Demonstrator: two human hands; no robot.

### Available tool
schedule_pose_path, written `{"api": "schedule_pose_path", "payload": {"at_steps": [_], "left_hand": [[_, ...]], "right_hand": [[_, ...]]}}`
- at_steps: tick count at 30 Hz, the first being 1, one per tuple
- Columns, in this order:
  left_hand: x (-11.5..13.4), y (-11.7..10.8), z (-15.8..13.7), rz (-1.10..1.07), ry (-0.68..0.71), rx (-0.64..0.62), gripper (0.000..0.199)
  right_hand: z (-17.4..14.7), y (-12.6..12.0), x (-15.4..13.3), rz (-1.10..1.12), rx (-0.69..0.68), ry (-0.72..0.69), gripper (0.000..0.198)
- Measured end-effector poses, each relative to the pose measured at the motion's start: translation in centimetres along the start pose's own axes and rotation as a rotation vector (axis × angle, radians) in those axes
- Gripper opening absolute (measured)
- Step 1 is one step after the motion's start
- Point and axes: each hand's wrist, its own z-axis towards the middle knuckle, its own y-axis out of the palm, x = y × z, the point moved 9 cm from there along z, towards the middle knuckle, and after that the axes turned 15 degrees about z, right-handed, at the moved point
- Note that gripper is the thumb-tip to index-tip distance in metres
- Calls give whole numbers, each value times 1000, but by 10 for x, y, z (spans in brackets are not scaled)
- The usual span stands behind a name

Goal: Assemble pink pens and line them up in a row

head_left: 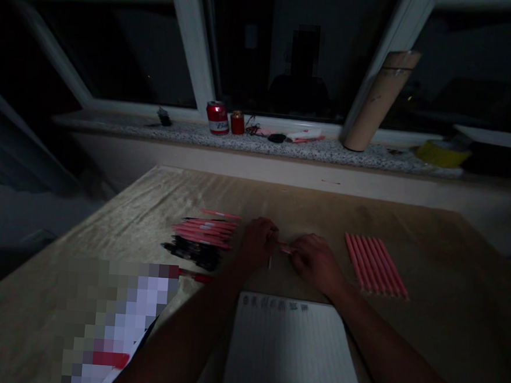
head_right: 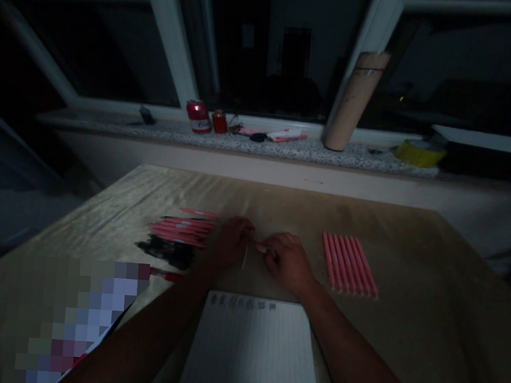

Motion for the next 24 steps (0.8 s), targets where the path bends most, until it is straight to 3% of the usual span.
{"api": "schedule_pose_path", "payload": {"at_steps": [7,12,18,24], "left_hand": [[-7,1,0,-53,-32,40,18],[-21,2,0,-171,-186,-2,19],[-32,-3,-2,-202,-354,-22,18],[-33,2,-3,-221,-353,-31,20]], "right_hand": [[-7,-34,35,169,346,198,24],[-17,-39,72,390,512,390,25],[-19,-39,82,469,547,440,26],[-16,-37,70,412,487,423,26]]}}
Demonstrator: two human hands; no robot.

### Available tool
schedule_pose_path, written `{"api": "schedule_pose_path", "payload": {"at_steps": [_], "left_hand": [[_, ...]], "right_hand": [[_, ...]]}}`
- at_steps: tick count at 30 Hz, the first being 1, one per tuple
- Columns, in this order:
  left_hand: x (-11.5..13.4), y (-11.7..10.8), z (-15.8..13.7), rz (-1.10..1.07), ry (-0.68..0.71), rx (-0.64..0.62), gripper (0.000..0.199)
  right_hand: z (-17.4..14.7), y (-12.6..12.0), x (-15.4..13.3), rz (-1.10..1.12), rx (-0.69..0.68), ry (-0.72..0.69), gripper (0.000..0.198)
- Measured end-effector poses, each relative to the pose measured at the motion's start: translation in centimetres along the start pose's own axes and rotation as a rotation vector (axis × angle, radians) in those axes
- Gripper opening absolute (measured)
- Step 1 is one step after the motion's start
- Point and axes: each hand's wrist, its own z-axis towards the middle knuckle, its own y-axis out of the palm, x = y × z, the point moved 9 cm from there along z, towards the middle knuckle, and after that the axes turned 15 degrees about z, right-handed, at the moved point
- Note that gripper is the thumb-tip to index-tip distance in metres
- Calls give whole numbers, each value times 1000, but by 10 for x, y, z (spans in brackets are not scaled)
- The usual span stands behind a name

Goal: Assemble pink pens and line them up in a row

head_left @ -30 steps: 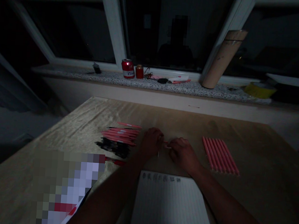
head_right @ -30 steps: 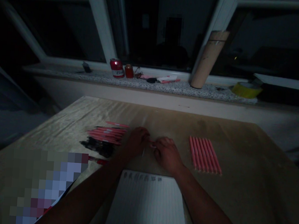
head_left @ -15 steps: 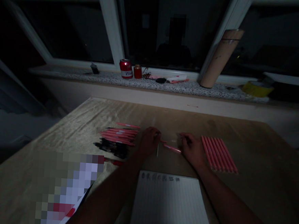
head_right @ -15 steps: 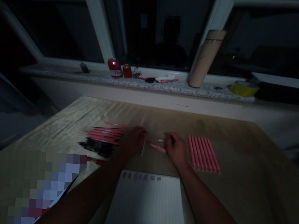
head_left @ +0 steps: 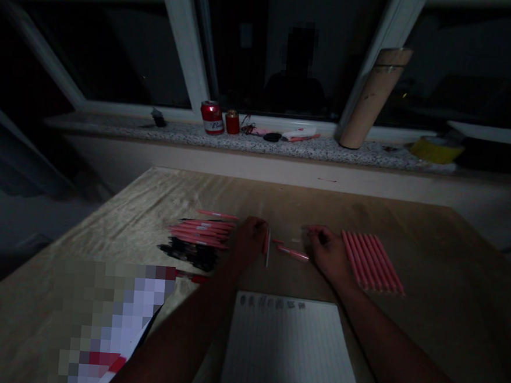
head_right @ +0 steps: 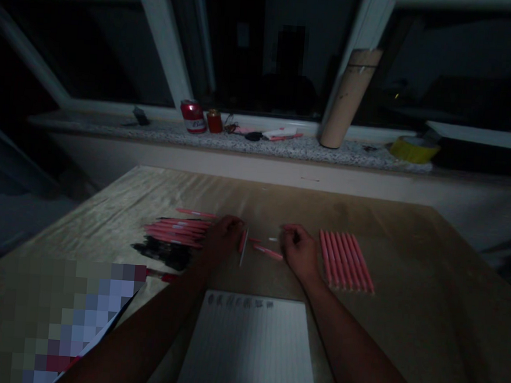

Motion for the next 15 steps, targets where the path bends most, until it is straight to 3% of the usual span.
{"api": "schedule_pose_path", "payload": {"at_steps": [11,15], "left_hand": [[6,-2,-1,27,76,28,16],[14,3,0,58,190,36,9]], "right_hand": [[-2,3,0,-21,-26,-23,27],[-3,5,-1,-52,-51,-39,27]]}}
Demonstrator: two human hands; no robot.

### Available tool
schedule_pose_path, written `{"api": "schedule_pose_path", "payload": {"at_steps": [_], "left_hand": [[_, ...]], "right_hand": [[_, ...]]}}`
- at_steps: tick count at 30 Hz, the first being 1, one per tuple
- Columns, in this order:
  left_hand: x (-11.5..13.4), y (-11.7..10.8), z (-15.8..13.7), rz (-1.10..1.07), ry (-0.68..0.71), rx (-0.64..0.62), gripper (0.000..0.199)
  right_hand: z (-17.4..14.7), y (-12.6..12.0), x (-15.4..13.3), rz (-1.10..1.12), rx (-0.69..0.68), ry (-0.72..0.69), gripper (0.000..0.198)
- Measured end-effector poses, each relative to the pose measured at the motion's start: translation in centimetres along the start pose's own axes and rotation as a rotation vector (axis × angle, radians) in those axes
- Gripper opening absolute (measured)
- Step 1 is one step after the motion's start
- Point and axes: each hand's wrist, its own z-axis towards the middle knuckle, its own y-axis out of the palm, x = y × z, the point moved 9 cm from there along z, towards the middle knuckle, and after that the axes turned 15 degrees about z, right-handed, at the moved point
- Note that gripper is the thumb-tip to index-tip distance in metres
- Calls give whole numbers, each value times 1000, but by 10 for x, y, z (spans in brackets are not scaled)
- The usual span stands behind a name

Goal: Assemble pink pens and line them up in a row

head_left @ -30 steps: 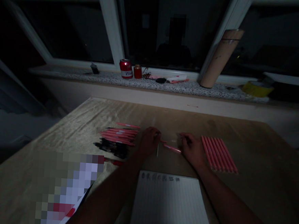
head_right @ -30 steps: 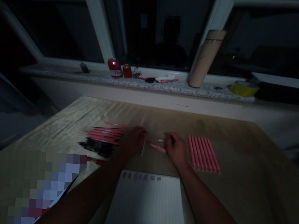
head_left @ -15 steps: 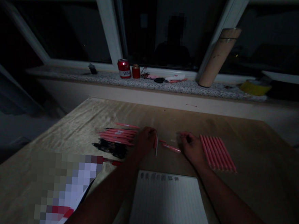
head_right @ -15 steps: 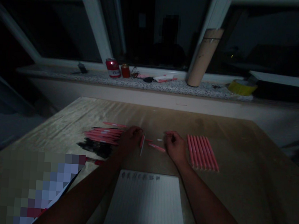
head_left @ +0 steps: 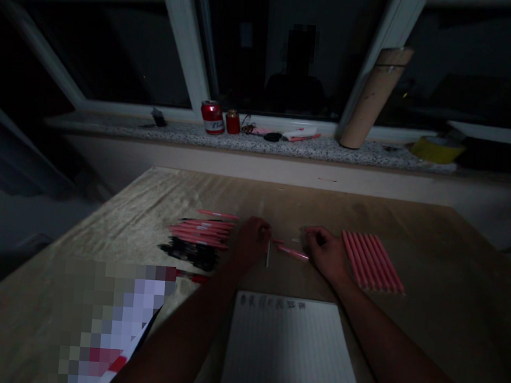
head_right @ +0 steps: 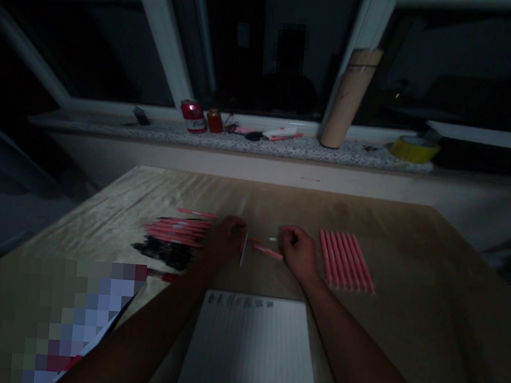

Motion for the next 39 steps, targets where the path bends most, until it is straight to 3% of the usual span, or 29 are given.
{"api": "schedule_pose_path", "payload": {"at_steps": [4,11,18,24,29,39], "left_hand": [[8,1,-1,47,105,29,6],[12,3,-1,137,142,3,7],[15,11,-3,194,183,-56,22],[20,15,-7,269,219,-121,18],[25,15,-9,266,236,-147,24],[31,13,-9,189,308,-108,19]], "right_hand": [[0,2,-2,-1,-17,-19,25],[0,4,-3,-61,-41,-6,24],[1,19,-7,-162,-167,-107,20],[0,30,-9,-233,-272,-168,16],[-3,36,-16,-260,-333,-206,15],[-9,39,-26,-234,-353,-258,15]]}}
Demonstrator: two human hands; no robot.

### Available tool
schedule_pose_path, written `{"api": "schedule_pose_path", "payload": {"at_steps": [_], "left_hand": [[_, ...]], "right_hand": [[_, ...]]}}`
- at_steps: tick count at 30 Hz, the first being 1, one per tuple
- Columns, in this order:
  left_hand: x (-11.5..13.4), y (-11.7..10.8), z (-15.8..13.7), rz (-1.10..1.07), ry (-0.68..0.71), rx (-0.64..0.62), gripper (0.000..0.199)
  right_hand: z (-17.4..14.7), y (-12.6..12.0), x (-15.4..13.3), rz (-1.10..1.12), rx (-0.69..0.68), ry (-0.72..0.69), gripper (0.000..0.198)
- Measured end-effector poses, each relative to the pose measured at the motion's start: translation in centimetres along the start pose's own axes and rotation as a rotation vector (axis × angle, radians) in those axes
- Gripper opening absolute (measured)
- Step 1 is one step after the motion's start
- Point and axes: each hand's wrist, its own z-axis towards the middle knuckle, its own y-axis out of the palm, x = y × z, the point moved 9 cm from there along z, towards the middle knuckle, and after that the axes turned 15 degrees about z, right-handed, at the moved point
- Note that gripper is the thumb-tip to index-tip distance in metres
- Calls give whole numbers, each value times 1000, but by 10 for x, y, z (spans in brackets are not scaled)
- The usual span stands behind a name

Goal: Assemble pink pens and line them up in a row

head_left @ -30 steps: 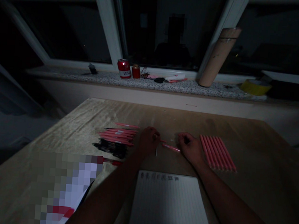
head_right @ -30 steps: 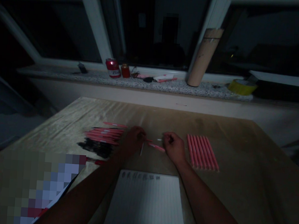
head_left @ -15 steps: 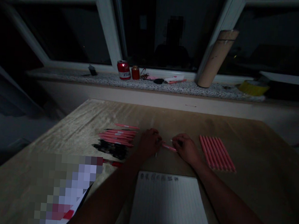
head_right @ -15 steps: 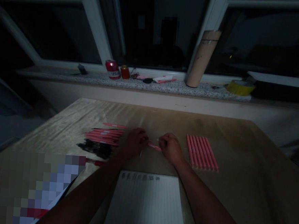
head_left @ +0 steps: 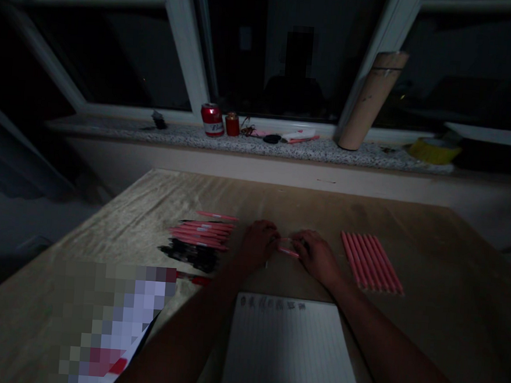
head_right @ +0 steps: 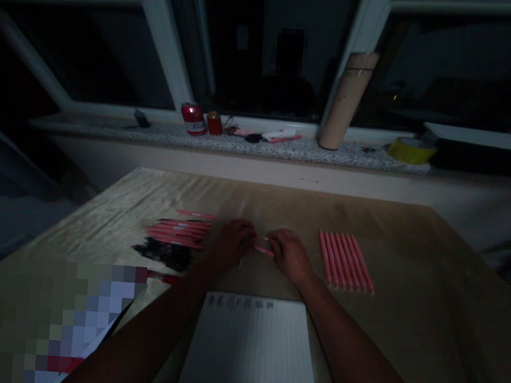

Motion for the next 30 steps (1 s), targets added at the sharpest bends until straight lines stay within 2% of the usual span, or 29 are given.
{"api": "schedule_pose_path", "payload": {"at_steps": [14,21,30], "left_hand": [[8,-4,0,21,43,-18,21],[12,-5,1,-1,70,-5,25],[13,-2,2,-24,85,-53,24]], "right_hand": [[0,-4,-16,-23,18,-87,18],[0,2,-25,-8,-25,-113,19],[-1,9,-18,-44,-66,-86,20]]}}
